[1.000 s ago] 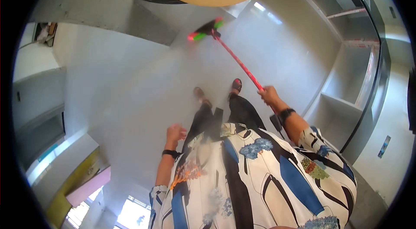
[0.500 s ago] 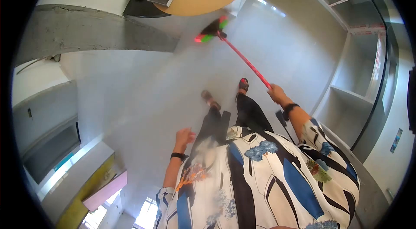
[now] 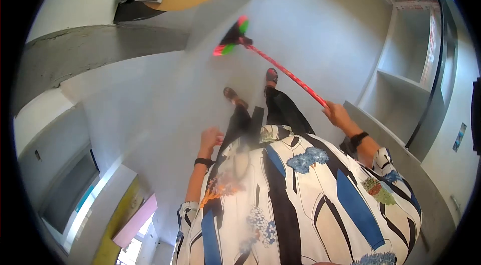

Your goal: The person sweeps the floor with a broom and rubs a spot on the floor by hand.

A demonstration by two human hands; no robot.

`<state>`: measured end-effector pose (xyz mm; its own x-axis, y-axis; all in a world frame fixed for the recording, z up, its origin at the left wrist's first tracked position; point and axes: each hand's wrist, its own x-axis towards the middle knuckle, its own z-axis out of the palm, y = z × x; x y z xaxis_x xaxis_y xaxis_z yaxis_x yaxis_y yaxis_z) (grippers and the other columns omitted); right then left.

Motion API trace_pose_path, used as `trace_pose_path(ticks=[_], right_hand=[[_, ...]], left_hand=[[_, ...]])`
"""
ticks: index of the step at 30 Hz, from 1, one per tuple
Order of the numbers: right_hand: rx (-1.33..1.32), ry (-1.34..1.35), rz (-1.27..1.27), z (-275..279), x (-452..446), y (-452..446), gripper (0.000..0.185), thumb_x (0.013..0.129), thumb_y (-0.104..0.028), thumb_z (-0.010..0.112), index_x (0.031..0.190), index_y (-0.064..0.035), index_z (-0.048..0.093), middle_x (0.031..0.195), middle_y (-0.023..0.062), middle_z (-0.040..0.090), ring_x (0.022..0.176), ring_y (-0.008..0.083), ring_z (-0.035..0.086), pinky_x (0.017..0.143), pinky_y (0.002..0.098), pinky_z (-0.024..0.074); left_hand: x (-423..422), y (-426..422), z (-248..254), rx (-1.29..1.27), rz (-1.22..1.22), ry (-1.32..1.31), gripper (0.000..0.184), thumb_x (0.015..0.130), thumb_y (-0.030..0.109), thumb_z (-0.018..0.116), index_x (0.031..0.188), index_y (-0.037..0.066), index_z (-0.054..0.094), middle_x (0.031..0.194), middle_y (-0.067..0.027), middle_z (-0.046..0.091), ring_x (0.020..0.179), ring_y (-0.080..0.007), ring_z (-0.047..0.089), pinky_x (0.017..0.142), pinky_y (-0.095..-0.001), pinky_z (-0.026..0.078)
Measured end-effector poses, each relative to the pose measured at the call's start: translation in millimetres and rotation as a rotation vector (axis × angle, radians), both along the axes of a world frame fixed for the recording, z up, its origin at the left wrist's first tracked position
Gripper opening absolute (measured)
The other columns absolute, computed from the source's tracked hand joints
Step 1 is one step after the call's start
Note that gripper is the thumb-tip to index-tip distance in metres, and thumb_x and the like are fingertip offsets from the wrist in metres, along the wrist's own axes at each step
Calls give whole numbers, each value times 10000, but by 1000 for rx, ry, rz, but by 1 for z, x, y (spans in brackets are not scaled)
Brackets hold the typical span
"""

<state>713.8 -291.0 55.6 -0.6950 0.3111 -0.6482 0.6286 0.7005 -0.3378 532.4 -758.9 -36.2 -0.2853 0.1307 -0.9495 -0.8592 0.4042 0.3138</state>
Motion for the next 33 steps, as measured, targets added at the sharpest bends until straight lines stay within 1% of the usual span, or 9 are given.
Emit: trace_pose_path(ticks=[5,7,12,16,18,22,29,31,33], right_hand=[[33,132,159,-58,-64,-3,244,864,-264,505,1017,-79,555,788,192,600,771,393,566,644,488,439],[26,52,176,-74,-107,-29,256,864,-267,504,1034,-83,554,813,190,605,786,389,567,657,486,441],[52,-42,132,-77,-90,-7,265,864,-300,503,1025,-101,572,855,167,616,828,360,581,728,463,457],[23,-99,-74,-54,-12,25,286,849,-320,510,947,-72,613,849,164,618,812,350,582,702,447,446],[30,-136,-182,-34,28,33,293,853,-292,513,1042,-89,607,836,175,618,792,352,586,689,417,451],[71,-146,-247,2,90,36,274,845,-281,525,992,-69,620,795,192,612,740,361,581,654,411,448],[21,6,-454,31,76,28,286,865,-292,521,957,-39,618,750,225,575,674,371,549,626,398,438],[39,39,-366,-15,69,40,289,869,-267,540,1078,-84,618,578,76,513,496,169,510,482,326,418],[105,248,-276,-40,24,40,290,877,-287,526,1020,-53,619,543,83,505,450,167,501,453,323,408]], left_hand=[[13,17,6,-44,-67,12,321,857,262,543,1070,22,552,792,-111,632,514,-122,545,452,-251,475],[2,-4,8,-78,-61,12,308,859,261,540,1068,35,560,793,-109,633,512,-122,545,452,-249,477],[-6,0,11,-100,-63,-3,305,857,265,542,1061,39,568,795,-107,633,518,-124,551,453,-249,480],[-7,3,5,-88,-79,-7,324,856,275,544,1072,34,562,798,-106,634,522,-126,558,458,-249,483],[-8,6,-1,-67,-63,-14,330,855,278,546,1073,31,560,797,-105,635,520,-127,560,457,-249,483],[-15,15,-8,-35,-105,-17,338,854,285,551,1070,25,558,790,-103,636,515,-134,562,455,-253,483],[-34,21,-12,-17,-203,10,351,856,292,550,1082,24,549,787,-104,636,515,-139,564,449,-250,476],[-36,21,-9,-37,-180,10,339,854,290,550,1071,29,557,781,-105,637,510,-135,563,442,-244,471],[-44,27,3,-61,-196,17,334,852,288,552,1065,31,560,781,-106,639,507,-134,562,440,-245,470]])
